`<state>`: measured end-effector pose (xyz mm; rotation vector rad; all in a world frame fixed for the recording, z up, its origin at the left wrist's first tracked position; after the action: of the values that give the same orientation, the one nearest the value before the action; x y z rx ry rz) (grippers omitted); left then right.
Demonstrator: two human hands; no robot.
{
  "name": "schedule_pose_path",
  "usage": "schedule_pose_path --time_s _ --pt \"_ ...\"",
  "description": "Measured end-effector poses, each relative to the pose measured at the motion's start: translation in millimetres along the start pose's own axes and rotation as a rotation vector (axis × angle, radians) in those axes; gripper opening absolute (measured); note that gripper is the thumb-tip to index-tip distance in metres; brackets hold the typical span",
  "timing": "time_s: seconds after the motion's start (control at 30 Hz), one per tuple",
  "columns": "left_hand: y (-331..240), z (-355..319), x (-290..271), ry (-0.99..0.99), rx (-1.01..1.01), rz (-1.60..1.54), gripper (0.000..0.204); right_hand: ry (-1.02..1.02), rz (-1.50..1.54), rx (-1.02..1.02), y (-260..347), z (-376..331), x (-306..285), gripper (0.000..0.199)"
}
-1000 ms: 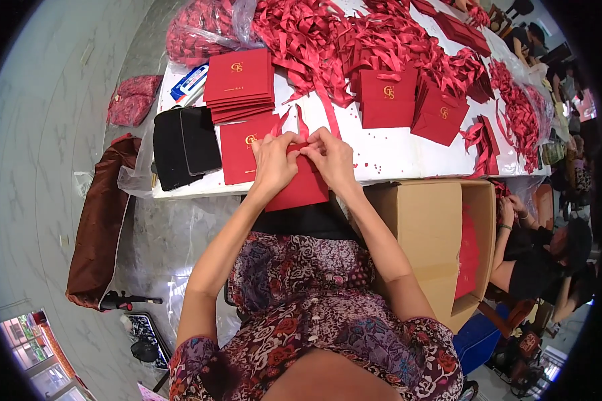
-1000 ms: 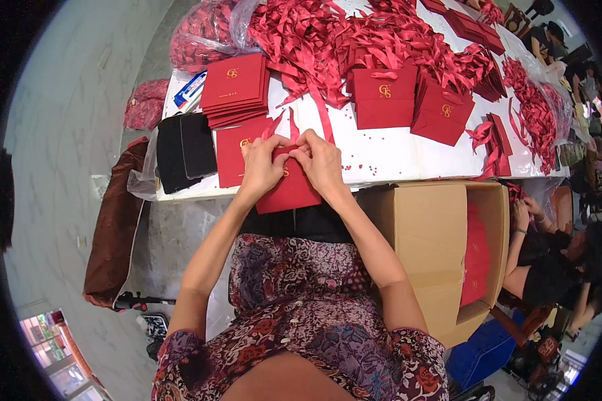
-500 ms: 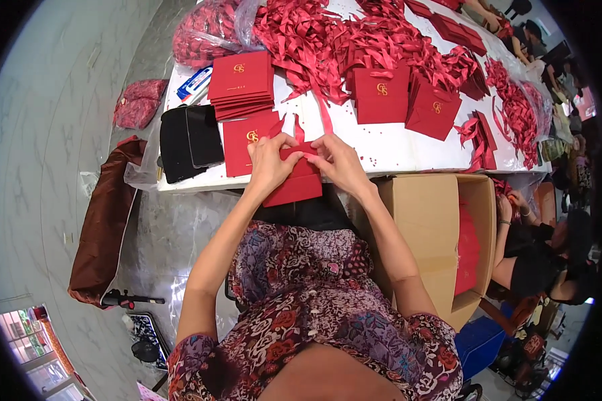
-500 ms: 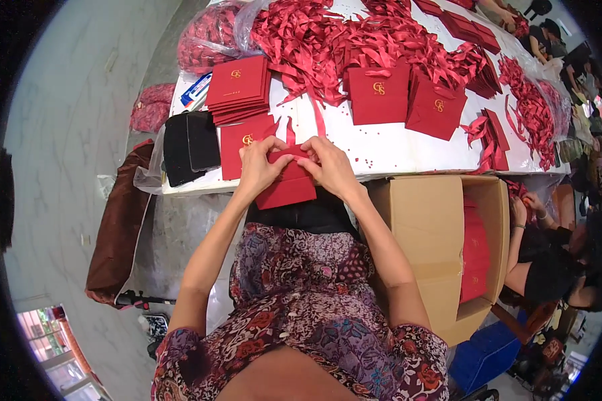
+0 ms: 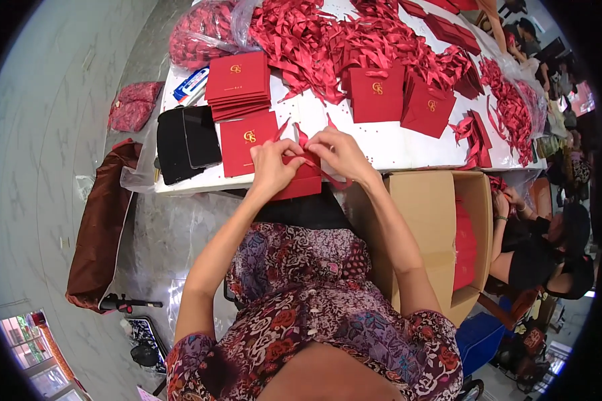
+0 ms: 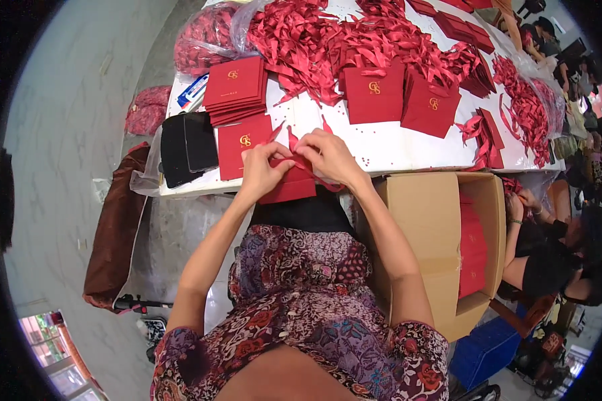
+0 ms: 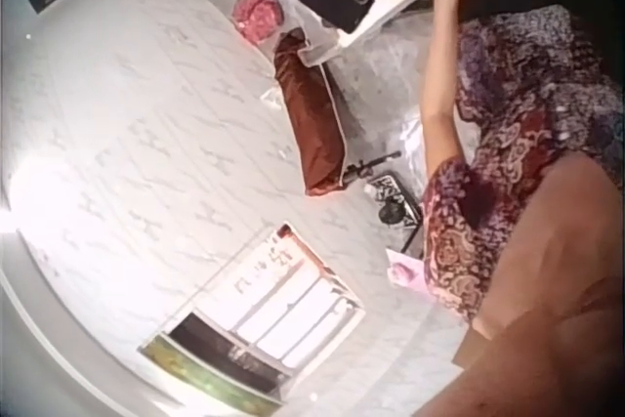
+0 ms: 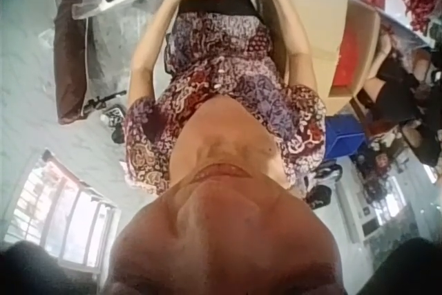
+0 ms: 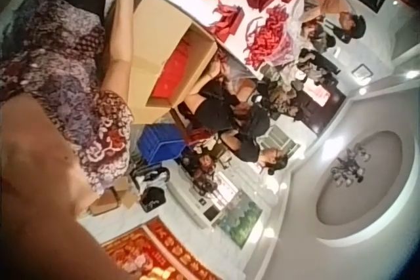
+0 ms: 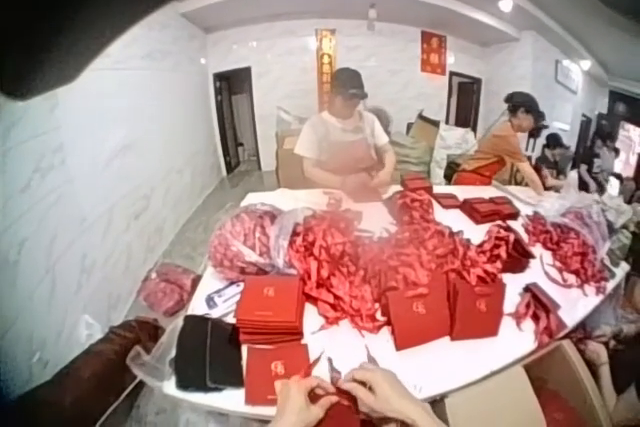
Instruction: Tying red ribbons into bows on red gift bags and organizing the finished bags.
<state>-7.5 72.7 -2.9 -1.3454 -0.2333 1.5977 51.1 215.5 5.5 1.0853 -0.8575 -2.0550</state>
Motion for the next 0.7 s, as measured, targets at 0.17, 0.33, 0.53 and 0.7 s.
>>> schedule_pose_path --time_s 0.17,0.33,0.53,0.7 --pt "-44 -12 -16 -0.054 0.292 0.054 0.009 0.365 0.249 0.236 -25 0 25 0.019" --pt "-61 -9 -27 -0.080 0.384 0.083 0.007 0.413 0.262 0.292 -15 12 27 0.018" --pt "-66 7 -23 -0.054 0.448 0.117 0.008 0.349 0.315 0.375 -36 16 37 0.015" --pt "-42 20 -9 0.046 0.321 0.003 0.011 -0.069 0.014 0.487 -53 35 14 0.018"
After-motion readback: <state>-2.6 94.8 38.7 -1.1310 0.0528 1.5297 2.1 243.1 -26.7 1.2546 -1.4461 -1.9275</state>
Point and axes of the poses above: each hand's wrist, its own z-axis towards the middle knuckle, its own x-axis out of the palm, y = z × x, the point moved 9 cm from there along z, towards the middle knuckle, and after that the axes turned 13 degrees about -y, right-handed, at the moved point
